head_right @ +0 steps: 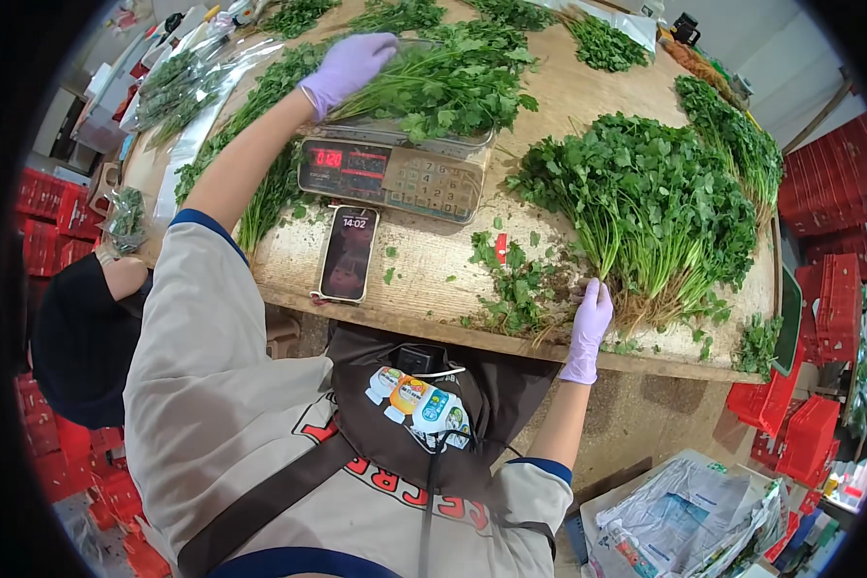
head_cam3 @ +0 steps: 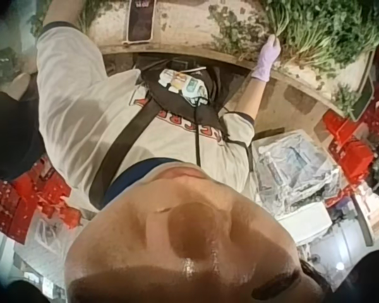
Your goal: Weighing and sorting bundles of cilantro on a scale at a packing station.
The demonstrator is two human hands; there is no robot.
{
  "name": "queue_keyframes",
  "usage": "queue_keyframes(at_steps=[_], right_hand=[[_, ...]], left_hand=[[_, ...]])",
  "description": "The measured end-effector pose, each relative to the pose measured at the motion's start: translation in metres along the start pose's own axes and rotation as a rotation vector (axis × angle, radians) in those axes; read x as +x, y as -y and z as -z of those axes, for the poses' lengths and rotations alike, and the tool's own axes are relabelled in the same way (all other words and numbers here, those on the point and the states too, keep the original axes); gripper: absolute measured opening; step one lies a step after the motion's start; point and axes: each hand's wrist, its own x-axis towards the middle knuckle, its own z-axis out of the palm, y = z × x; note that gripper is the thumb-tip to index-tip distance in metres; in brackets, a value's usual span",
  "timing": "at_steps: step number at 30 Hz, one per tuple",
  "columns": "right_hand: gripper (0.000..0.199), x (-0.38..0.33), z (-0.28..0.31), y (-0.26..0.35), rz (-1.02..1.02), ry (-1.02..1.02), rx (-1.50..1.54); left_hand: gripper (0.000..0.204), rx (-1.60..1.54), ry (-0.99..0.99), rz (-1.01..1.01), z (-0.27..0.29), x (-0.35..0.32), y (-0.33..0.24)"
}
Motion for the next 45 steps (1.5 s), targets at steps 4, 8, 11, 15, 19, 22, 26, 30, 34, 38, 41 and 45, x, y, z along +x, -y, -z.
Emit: queue_keyframes(at_steps=[4, 8, 11, 15, 19, 22, 26, 30, 34, 38, 41, 45], right_hand=[[0.033, -0.001, -0.002, -0.003, 0.013, -0.024, -0.044], [0.033, -0.002, -0.006, -0.002, 0.058, -0.034, -0.059], [0.033, -0.003, -0.009, 0.0, 0.05, -0.034, -0.132], [0.031, -0.002, -0.013, 0.002, 0.033, -0.038, -0.122], [0.03, 0.0, -0.013, -0.004, 0.016, -0.058, -0.168], [0.033, 0.003, -0.011, -0.012, 0.024, -0.052, -0.218], [0.038, 0.007, -0.008, -0.019, -0.043, -0.04, -0.322], [0.036, 0.005, -0.011, -0.016, 0.033, -0.106, -0.311], [0.034, 0.003, -0.017, -0.013, -0.003, -0.101, -0.284], [0.036, 0.008, -0.018, -0.021, 0.147, -0.212, -0.412], [0.038, 0.012, -0.014, -0.031, -0.089, -0.125, -0.356], [0.035, 0.011, -0.011, -0.035, 0.072, -0.096, -0.186]], left_hand=[[0.027, 0.187, 0.154, -0.087, 0.005, 0.008, 0.038], [0.081, 0.016, 0.266, 0.046, -0.024, -0.016, 0.06], [0.085, 0.01, 0.283, -0.028, -0.049, -0.028, 0.044], [0.054, -0.074, 0.363, -0.023, -0.056, -0.03, -0.003], [0.057, -0.051, 0.368, -0.14, -0.037, -0.031, -0.04], [0.059, -0.073, 0.332, -0.165, -0.019, -0.033, -0.047], [0.063, -0.154, 0.348, -0.098, 0.009, -0.025, -0.025], [0.059, -0.22, 0.301, -0.003, 0.049, -0.015, 0.019], [0.059, -0.254, 0.305, 0.049, 0.072, -0.016, 0.033], [0.063, -0.217, 0.324, -0.237, 0.072, -0.036, -0.012], [0.073, -0.408, 0.443, -0.447, 0.069, -0.062, -0.054], [0.086, -0.449, 0.762, -0.394, 0.066, -0.064, -0.067]])
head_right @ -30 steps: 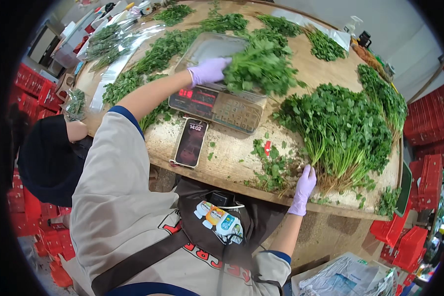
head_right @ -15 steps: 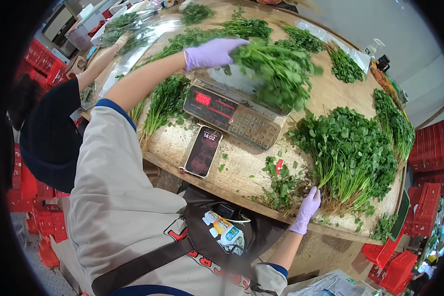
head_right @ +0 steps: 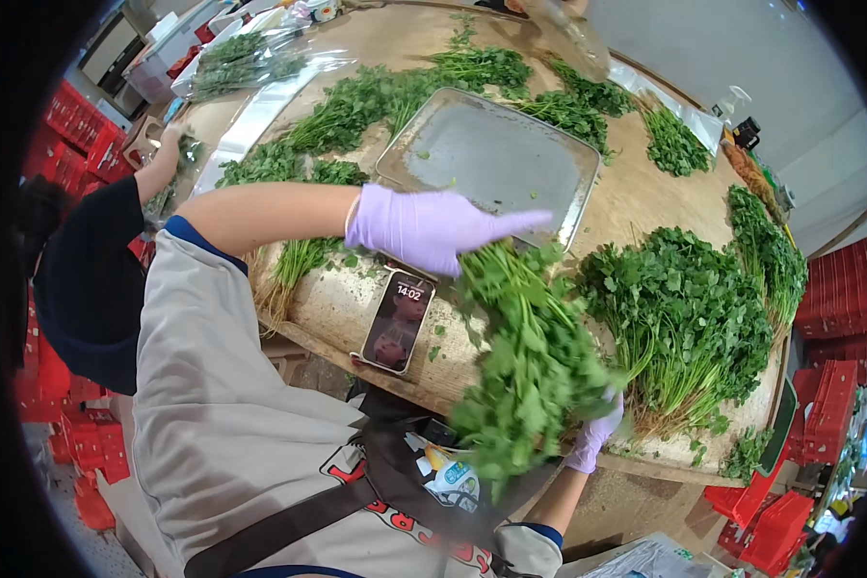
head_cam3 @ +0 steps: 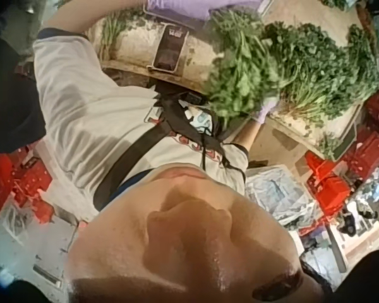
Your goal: Weighing and sorting bundles of cilantro on a scale at a packing station.
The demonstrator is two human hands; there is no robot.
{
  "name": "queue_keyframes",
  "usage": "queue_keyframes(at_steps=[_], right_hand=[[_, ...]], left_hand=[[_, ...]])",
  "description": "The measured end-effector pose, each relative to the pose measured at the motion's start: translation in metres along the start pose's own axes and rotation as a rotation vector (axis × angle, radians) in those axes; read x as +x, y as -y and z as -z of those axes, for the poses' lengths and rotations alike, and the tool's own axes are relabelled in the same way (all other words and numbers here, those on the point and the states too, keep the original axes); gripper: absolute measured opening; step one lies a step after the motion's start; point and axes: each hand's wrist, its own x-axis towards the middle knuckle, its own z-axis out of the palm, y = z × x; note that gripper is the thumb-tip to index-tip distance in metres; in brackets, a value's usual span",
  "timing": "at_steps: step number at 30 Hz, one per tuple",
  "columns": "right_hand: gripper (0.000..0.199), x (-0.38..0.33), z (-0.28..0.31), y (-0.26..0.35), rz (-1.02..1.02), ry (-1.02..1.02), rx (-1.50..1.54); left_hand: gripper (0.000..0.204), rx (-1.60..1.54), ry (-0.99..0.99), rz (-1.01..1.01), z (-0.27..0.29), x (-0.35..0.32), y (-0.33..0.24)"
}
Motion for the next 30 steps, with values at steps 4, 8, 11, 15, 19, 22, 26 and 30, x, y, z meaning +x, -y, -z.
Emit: queue_keyframes(at_steps=[4, 8, 11, 15, 19, 22, 26, 30], right_hand=[[0.033, -0.005, -0.002, 0.012, 0.067, -0.06, -0.201], [0.035, -0.011, -0.006, 0.03, -0.064, -0.047, -0.218], [0.034, -0.015, -0.008, 0.042, -0.204, -0.042, -0.107], [0.034, -0.024, -0.019, 0.067, -0.045, -0.186, -0.157], [0.025, -0.05, -0.032, 0.105, 0.191, -0.169, -0.271], [0.013, -0.068, -0.042, 0.128, 0.536, -0.073, -0.361], [0.02, -0.063, -0.018, 0.131, 0.624, 0.147, -0.375], [0.032, -0.019, 0.011, 0.102, 0.356, -0.287, -1.118]], left_hand=[[0.076, 0.19, -0.262, 0.185, 0.094, -0.012, 0.049], [0.059, 1.003, -0.384, 0.81, 0.217, -0.098, 0.119], [0.044, 0.848, -1.159, 0.691, 0.228, -0.119, 0.167], [0.037, 0.542, -1.174, 0.445, 0.141, -0.019, 0.148], [0.023, -1.112, -0.37, 0.311, -0.06, 0.085, 0.044], [0.035, -1.678, -0.018, 0.465, -0.164, 0.134, -0.014], [0.031, -1.991, 0.113, 0.426, -0.212, 0.171, -0.033], [0.027, -1.994, 0.088, 0.352, -0.221, 0.187, -0.029]])
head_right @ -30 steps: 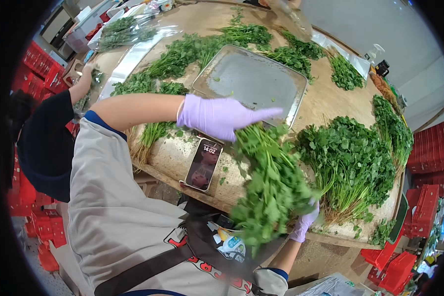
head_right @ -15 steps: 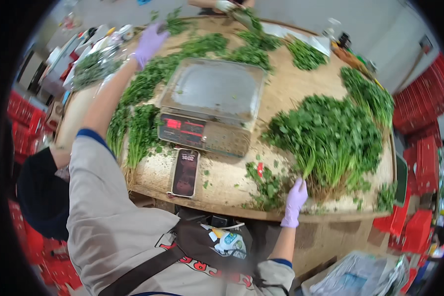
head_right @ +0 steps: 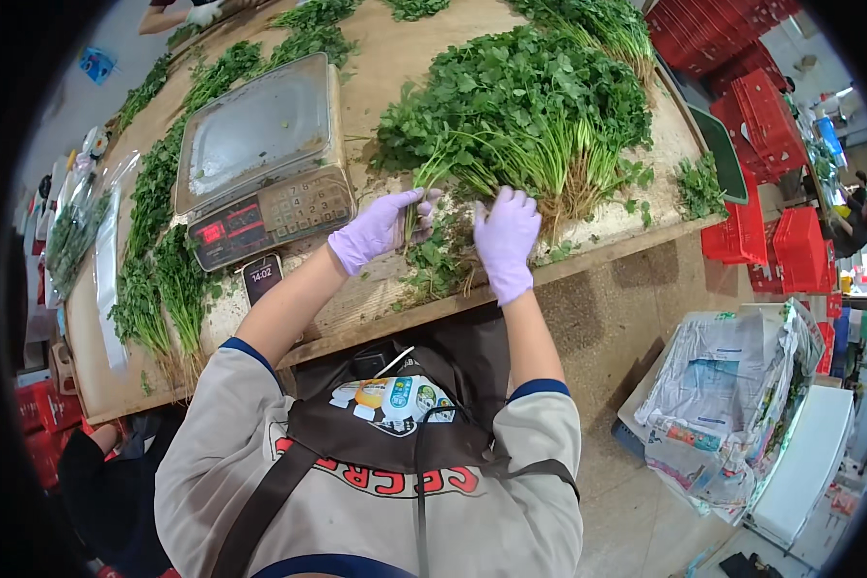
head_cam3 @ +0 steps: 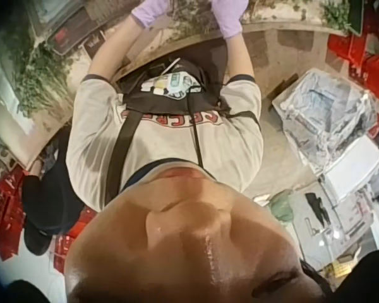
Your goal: Weighing and sorting bundles of cilantro on a scale at a packing station.
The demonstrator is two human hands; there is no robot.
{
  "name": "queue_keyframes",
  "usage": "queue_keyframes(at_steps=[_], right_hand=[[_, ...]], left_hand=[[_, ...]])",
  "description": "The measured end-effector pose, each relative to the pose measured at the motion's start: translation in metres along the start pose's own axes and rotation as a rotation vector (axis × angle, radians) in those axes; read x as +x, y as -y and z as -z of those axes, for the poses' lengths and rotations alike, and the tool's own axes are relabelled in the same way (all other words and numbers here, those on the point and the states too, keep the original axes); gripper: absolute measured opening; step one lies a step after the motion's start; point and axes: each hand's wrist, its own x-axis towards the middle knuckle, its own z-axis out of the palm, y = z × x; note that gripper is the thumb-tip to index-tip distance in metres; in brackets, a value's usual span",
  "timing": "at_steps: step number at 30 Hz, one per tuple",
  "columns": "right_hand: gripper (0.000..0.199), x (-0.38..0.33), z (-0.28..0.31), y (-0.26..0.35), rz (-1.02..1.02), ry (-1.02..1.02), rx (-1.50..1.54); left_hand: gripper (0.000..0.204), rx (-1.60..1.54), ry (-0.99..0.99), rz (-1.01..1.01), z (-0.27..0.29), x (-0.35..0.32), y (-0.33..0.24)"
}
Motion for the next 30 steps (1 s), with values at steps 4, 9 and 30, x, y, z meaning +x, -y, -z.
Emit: queue_keyframes(at_steps=[4, 9, 30], right_hand=[[0.028, 0.015, -0.029, -0.013, 0.026, 0.174, -0.173], [0.022, -0.001, -0.006, 0.016, 0.109, -0.108, 0.273], [0.014, 0.01, 0.023, -0.019, -0.25, -0.229, 0.311]], left_hand=[[0.028, -0.019, -0.051, -0.157, -0.007, 0.005, 0.017], [0.036, -0.133, -0.12, -0.27, -0.029, 0.016, 0.032], [0.019, -0.012, -0.349, -0.197, -0.041, 0.008, 0.026]])
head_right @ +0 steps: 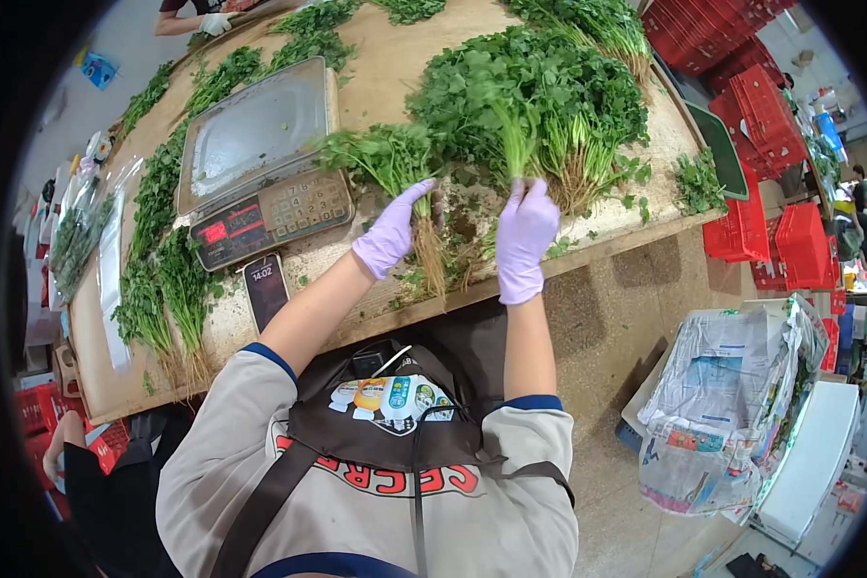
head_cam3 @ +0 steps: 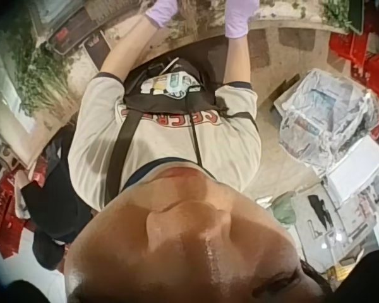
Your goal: Weighing and sorting bundles of cilantro on a scale at a packing station.
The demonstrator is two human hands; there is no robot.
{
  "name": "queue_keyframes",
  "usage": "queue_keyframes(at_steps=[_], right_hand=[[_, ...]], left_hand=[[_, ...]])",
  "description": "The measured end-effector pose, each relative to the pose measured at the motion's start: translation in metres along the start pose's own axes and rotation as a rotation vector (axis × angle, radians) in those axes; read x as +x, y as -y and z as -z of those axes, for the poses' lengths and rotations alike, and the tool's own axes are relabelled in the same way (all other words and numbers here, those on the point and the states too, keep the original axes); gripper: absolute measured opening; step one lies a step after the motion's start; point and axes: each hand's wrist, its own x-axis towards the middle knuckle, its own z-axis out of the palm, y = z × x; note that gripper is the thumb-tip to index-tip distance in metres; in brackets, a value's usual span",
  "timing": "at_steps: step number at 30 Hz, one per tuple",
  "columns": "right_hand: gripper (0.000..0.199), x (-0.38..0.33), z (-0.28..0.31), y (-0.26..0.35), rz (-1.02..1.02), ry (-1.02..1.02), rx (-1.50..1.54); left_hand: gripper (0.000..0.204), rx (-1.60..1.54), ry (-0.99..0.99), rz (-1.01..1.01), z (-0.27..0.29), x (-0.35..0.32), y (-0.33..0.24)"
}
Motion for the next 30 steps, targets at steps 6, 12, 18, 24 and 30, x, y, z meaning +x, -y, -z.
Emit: queue_keyframes(at_steps=[6, 12, 18, 24, 30], right_hand=[[0.011, -0.054, 0.005, 0.049, 0.183, 0.162, 0.341], [0.021, -0.06, 0.005, 0.051, -0.189, 0.272, 0.661], [0.017, -0.056, 0.003, 0.037, -0.38, 0.195, 0.896], [0.013, -0.037, -0.022, -0.022, -0.582, 0.032, 1.027], [0.015, -0.032, -0.033, -0.07, -0.577, -0.063, 1.015]], left_hand=[[0.019, -0.024, 0.23, -0.03, -0.001, -0.002, 0.006], [0.019, 0.269, 0.162, -0.064, 0.007, -0.01, 0.001], [0.025, 0.542, 0.217, -0.201, 0.015, -0.013, -0.014], [0.015, 0.428, 0.335, -0.017, 0.001, -0.054, -0.075], [0.014, 0.431, 0.176, -0.492, -0.007, -0.119, -0.192]])
